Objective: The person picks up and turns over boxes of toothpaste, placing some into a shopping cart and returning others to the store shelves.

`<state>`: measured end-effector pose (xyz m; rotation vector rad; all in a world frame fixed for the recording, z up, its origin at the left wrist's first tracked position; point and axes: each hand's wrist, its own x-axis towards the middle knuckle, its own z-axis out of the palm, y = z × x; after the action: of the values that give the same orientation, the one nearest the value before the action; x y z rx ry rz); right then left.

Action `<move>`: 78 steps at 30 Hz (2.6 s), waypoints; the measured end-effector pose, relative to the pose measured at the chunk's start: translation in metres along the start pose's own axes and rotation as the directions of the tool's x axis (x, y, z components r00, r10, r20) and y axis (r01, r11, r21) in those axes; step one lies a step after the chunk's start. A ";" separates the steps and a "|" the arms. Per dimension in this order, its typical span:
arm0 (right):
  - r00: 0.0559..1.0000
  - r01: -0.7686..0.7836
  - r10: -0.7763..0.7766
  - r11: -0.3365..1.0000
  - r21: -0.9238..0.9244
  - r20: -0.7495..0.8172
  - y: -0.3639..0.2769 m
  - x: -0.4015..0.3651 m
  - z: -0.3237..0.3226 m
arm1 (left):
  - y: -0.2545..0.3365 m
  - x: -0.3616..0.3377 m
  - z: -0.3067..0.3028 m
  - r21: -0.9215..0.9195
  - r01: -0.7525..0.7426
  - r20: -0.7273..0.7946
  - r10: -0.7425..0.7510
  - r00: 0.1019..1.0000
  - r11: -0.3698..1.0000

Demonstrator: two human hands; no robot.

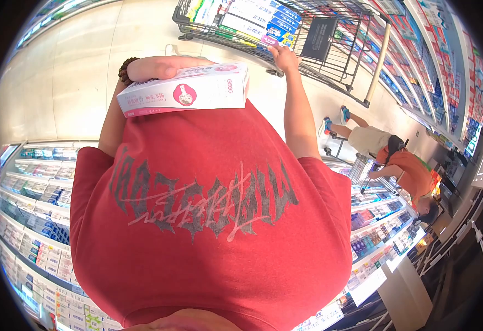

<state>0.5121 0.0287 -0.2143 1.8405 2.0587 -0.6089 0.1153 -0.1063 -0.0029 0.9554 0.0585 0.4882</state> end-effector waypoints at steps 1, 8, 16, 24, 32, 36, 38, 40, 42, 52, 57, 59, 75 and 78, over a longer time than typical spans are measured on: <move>1.000 0.002 -0.002 1.000 0.001 0.003 0.001 0.000 0.000 | 0.001 0.000 0.001 -0.012 0.010 -0.018 -0.011 1.000 1.000; 1.000 0.011 -0.011 1.000 0.002 -0.014 0.005 0.004 0.005 | 0.005 0.001 -0.004 0.009 -0.031 0.058 0.030 0.998 0.999; 1.000 -0.001 0.001 1.000 -0.013 -0.018 0.001 -0.001 0.003 | 0.008 0.001 -0.006 0.015 -0.025 0.072 0.024 0.997 1.000; 1.000 -0.001 0.001 1.000 -0.004 -0.013 -0.001 -0.003 0.001 | 0.010 0.000 -0.005 0.025 0.023 0.005 -0.023 1.000 0.999; 1.000 -0.011 0.011 1.000 -0.008 -0.014 -0.001 -0.004 0.001 | 0.006 -0.001 -0.009 0.002 0.001 0.018 -0.001 1.000 1.000; 0.999 0.007 -0.008 1.000 -0.007 -0.047 0.002 -0.002 0.005 | 0.012 -0.001 -0.005 0.018 0.021 -0.009 -0.021 1.000 1.000; 1.000 0.001 -0.001 1.000 -0.017 -0.027 0.002 -0.001 0.004 | 0.011 -0.002 -0.005 0.020 0.028 -0.018 -0.028 0.999 0.999; 0.999 -0.012 0.013 1.000 -0.024 0.033 0.001 0.000 0.000 | 0.009 -0.004 -0.005 -0.010 0.045 -0.040 -0.046 0.998 0.999; 0.990 -0.030 0.033 0.999 -0.029 0.135 -0.001 0.001 -0.006 | 0.011 -0.003 -0.003 0.001 0.037 -0.035 -0.037 0.999 0.999; 0.999 0.012 -0.013 1.000 -0.021 -0.048 0.008 0.005 0.012 | 0.003 -0.005 -0.015 0.034 0.025 0.006 -0.025 1.000 0.999; 0.998 0.026 -0.026 1.000 -0.011 -0.057 0.008 0.003 0.011 | 0.003 -0.007 -0.015 0.031 0.026 -0.006 -0.025 1.000 0.999; 0.998 0.023 -0.023 1.000 -0.008 -0.063 0.006 0.002 0.011 | 0.002 -0.007 -0.017 0.049 0.030 -0.004 -0.030 1.000 0.998; 0.996 0.022 -0.024 0.999 -0.027 -0.081 -0.004 -0.007 0.000 | 0.018 -0.005 -0.008 0.114 -0.009 -0.021 0.012 1.000 0.993; 0.996 0.020 -0.022 0.999 -0.025 -0.084 -0.004 -0.008 -0.002 | 0.019 -0.005 -0.008 0.124 -0.010 -0.019 0.012 1.000 0.992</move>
<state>0.5094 0.0222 -0.2084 1.8628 2.1320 -0.5183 0.1019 -0.0931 0.0069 1.0734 0.1021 0.5087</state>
